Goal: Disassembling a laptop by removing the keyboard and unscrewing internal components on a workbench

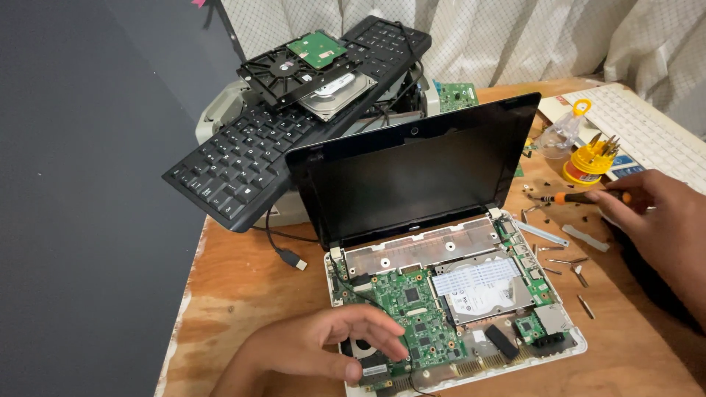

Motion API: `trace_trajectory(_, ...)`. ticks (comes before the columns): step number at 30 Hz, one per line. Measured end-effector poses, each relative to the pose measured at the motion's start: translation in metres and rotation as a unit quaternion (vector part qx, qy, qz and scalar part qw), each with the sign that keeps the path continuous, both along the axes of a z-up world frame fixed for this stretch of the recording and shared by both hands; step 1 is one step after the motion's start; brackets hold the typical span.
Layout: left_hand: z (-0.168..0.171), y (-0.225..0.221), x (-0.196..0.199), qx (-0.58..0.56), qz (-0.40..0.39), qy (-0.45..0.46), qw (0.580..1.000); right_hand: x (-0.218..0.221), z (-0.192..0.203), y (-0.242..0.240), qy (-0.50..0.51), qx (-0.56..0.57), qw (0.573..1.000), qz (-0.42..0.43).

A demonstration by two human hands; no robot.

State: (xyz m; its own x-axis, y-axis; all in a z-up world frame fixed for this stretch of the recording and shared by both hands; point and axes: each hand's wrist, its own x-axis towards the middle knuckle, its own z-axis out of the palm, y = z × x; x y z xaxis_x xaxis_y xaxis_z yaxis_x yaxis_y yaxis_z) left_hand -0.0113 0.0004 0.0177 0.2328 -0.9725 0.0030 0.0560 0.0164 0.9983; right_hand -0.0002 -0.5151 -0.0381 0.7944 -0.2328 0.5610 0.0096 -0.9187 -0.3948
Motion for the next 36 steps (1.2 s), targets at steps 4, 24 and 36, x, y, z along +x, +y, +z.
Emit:
trace_trajectory(4,-0.001,-0.001,0.000,-0.004,-0.002,0.001,1.000,0.002,0.002,0.000,0.056,0.046,0.996,-0.046)
trace_trajectory(24,-0.003,-0.001,-0.001,0.007,0.007,0.005,1.000,0.012,-0.012,-0.014,0.086,0.134,0.986,-0.057)
trace_trajectory(36,0.033,-0.028,-0.012,0.087,0.075,-0.061,0.992,0.003,0.007,-0.003,0.049,0.272,0.960,0.041)
